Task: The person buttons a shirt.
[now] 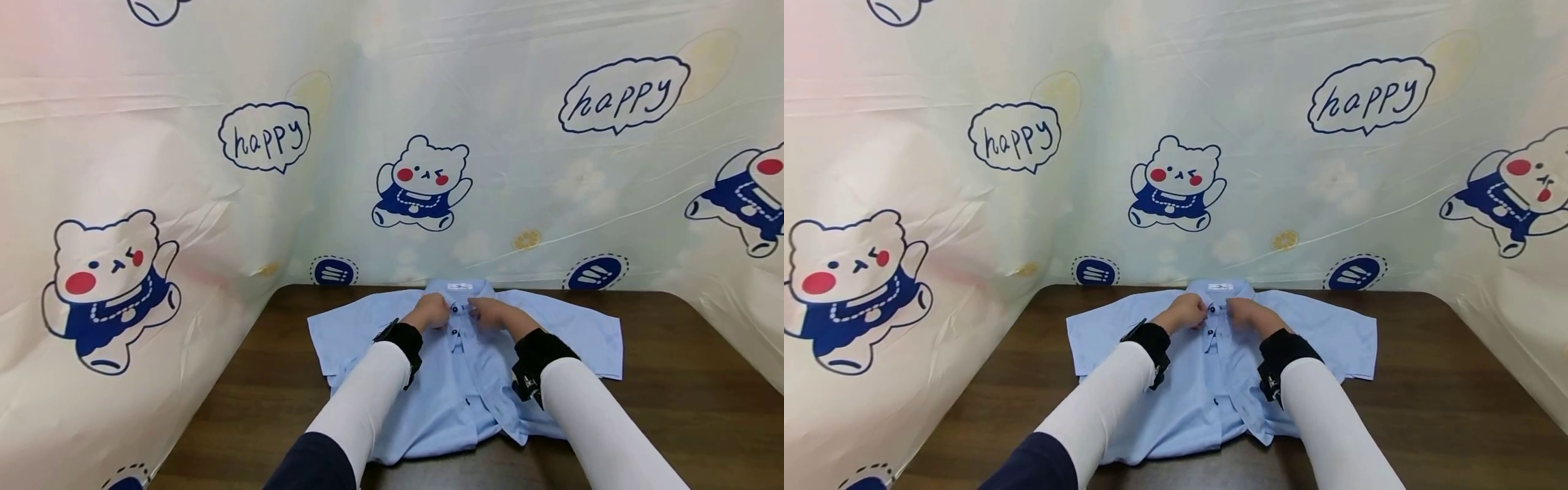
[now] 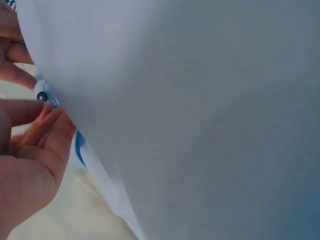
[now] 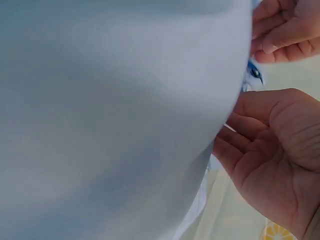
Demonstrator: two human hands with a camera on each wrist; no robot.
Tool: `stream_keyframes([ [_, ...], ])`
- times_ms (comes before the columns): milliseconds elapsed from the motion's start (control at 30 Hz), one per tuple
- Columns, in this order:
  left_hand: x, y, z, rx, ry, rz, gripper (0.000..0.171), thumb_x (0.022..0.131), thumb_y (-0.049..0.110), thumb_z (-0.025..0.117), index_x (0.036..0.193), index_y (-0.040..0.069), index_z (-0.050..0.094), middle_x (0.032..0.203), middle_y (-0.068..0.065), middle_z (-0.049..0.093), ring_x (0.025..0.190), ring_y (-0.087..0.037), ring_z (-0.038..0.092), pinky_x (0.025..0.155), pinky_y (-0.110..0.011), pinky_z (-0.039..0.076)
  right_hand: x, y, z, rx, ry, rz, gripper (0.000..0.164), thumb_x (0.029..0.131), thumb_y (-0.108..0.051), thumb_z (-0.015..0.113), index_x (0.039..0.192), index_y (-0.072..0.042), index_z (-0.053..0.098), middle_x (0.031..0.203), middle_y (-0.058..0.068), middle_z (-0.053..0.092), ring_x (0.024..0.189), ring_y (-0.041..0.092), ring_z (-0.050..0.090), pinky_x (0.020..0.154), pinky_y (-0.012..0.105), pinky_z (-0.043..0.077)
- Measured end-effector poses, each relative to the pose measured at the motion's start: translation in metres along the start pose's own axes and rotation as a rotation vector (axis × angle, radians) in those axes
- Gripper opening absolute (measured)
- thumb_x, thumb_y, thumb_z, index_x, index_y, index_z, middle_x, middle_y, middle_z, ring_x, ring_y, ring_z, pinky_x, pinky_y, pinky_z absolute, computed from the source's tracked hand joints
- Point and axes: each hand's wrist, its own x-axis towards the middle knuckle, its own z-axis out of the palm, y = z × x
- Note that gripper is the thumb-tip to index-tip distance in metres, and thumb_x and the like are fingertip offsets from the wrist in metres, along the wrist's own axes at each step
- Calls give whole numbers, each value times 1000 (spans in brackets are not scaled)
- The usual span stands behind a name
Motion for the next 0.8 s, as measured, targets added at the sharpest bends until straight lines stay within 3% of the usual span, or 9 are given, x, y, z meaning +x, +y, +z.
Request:
stream_keyframes([
  [67,-3,-1,-1,20,-27,55,23,94,6,55,72,6,60,66,0,47,57,-13,41,56,-25,36,-2,-1,0,14,-41,17,69,87,11,51,150,7,23,143,26,45,136,39,37,110,47,31],
  [133,-9,0,-4,59,-46,135,13,93,5,58,85,3,68,72,0,49,62,-13,41,60,-25,36,-5,-3,-2,-42,-36,-28,66,85,10,53,147,9,30,140,26,48,133,39,41,108,47,35],
  [200,-19,0,-8,144,-38,229,12,91,6,61,96,2,72,76,0,54,66,-13,44,62,-24,37,-11,-7,-5,-92,-7,-92,54,86,9,55,139,10,44,132,25,55,126,39,49,103,47,41],
  [300,-47,-2,-15,356,-19,308,10,89,10,66,90,3,72,74,-2,58,65,-14,48,61,-25,41,-28,-16,-6,-156,62,-193,29,86,5,60,114,8,66,107,18,68,100,32,64,88,43,51],
  [467,-107,-18,-22,617,-102,215,33,85,39,75,79,8,64,72,-2,59,66,-16,53,64,-31,48,-67,-28,6,-58,101,-162,10,86,0,67,92,1,74,79,2,67,71,15,60,69,33,52],
  [533,-127,-35,-20,650,-151,194,48,78,52,78,91,6,67,84,-4,63,78,-18,59,73,-33,50,-82,-28,16,-71,103,-145,9,84,-3,71,92,-1,74,80,2,67,73,16,60,71,35,52],
  [600,-141,-52,-19,639,-192,184,71,72,58,80,115,3,65,109,-10,65,101,-24,61,88,-37,49,-95,-24,23,-127,103,-158,13,81,-8,76,92,-2,74,83,3,68,78,19,62,75,39,53],
  [700,-155,-73,-17,596,-230,196,105,64,62,83,145,8,44,144,-18,45,131,-39,43,103,-48,40,-113,-17,32,-190,88,-160,29,76,-16,82,100,-2,73,95,7,70,93,28,64,85,47,51],
  [800,-163,-86,-16,546,-266,197,117,60,64,84,153,14,33,155,-19,30,138,-47,29,106,-57,33,-126,-12,43,-199,87,-186,42,73,-18,85,108,0,71,103,11,69,102,33,62,90,50,48],
])
